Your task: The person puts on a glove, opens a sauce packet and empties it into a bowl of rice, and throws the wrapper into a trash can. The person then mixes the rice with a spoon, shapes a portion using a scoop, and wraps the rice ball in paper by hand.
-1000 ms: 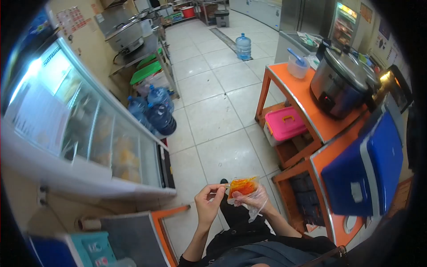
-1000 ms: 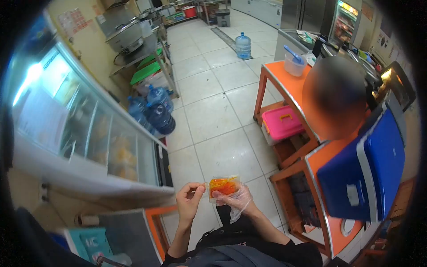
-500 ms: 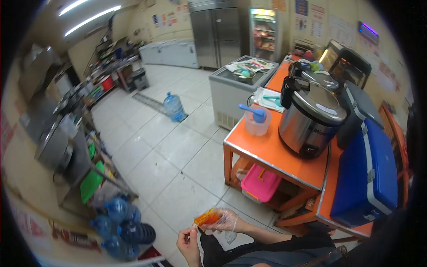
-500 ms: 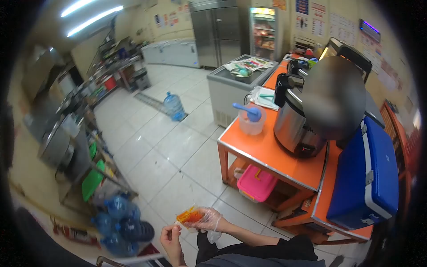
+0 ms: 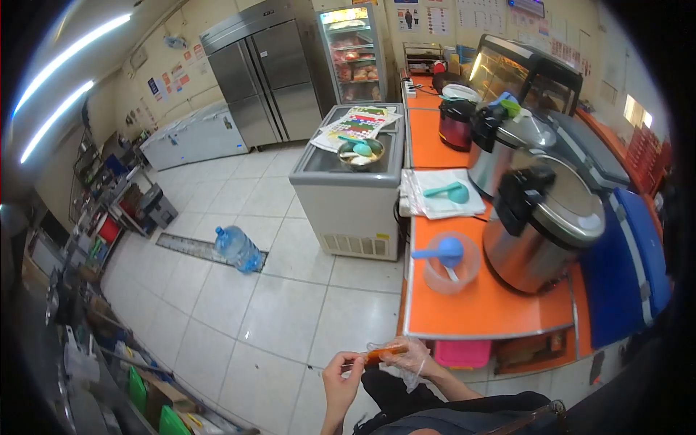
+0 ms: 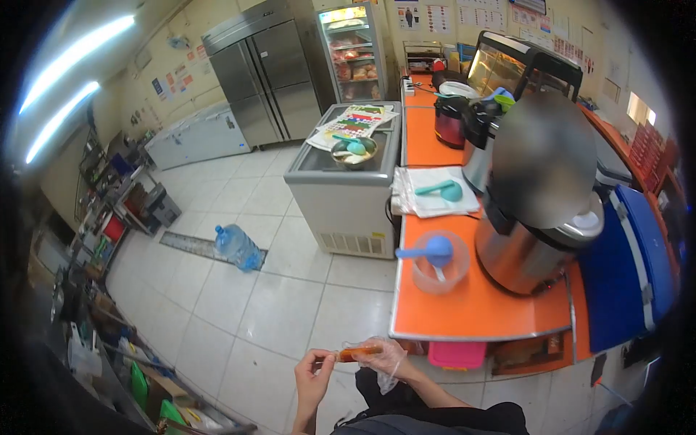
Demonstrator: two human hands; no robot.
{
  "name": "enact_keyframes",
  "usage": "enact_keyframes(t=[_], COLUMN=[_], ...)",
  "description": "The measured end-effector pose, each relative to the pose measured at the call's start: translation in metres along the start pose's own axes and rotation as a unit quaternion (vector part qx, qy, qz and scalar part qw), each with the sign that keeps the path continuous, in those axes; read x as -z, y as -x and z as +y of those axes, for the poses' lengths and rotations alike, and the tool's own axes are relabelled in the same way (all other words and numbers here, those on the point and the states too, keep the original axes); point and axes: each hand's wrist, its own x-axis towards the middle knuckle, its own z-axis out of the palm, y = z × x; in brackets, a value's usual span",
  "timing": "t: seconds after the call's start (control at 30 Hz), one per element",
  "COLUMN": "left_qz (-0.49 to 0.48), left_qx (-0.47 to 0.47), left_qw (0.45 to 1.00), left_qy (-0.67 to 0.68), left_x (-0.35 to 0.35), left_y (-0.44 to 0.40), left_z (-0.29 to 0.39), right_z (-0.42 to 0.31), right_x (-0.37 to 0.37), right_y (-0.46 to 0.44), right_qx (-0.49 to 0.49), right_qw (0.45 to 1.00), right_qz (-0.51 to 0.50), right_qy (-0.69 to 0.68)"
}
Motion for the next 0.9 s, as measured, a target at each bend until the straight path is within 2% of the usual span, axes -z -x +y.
enact_keyframes(t=[0.03, 0.07, 0.13, 0.17, 0.23, 0.3, 0.33, 0.4, 0.47, 0.57, 0.67, 0.77, 0.9], left_qz=[-0.009, -0.005, 0.024, 0.047, 0.088, 0.107, 0.116, 0.074, 0.047, -0.022, -0.097, -0.143, -0.213], left_qx=[-0.001, -0.007, 0.001, -0.011, -0.029, -0.016, -0.002, -0.006, -0.028, 0.009, 0.028, 0.034, 0.055], left_qw=[1.000, 1.000, 1.000, 0.997, 0.992, 0.993, 0.992, 0.997, 0.997, 0.986, 0.985, 0.980, 0.966], left_qy=[0.002, 0.007, -0.011, -0.052, -0.089, -0.051, -0.052, 0.027, 0.051, 0.163, 0.142, 0.137, 0.134], left_x=[0.003, 0.008, 0.021, 0.028, 0.040, 0.042, 0.041, 0.030, 0.016, -0.008, -0.031, -0.065, -0.106], left_y=[-0.034, -0.070, -0.138, -0.172, -0.236, -0.298, -0.324, -0.383, -0.437, -0.518, -0.596, -0.675, -0.751], left_z=[-0.007, -0.012, -0.015, -0.026, -0.013, 0.002, 0.003, -0.002, -0.015, -0.032, -0.056, -0.076, -0.080], right_z=[0.021, 0.006, -0.034, -0.052, -0.067, -0.112, -0.123, -0.149, -0.171, -0.180, -0.183, -0.195, -0.213], right_x=[-0.003, 0.000, 0.003, 0.007, 0.005, 0.014, 0.014, 0.017, 0.028, 0.052, 0.083, 0.125, 0.160], right_y=[-0.037, -0.073, -0.140, -0.176, -0.242, -0.293, -0.313, -0.363, -0.402, -0.463, -0.517, -0.571, -0.614], right_qx=[0.100, 0.106, 0.014, 0.022, 0.093, 0.165, 0.151, 0.156, 0.182, 0.189, 0.165, 0.158, 0.151], right_qw=[0.994, 0.994, 0.992, 0.997, 0.985, 0.976, 0.978, 0.973, 0.968, 0.953, 0.939, 0.928, 0.898], right_qz=[0.004, 0.002, -0.089, -0.061, -0.039, -0.035, -0.044, 0.068, 0.100, 0.176, 0.244, 0.325, 0.396], right_qy=[-0.046, -0.040, -0.089, -0.034, -0.138, -0.136, -0.136, -0.157, -0.141, -0.159, -0.176, -0.090, -0.118])
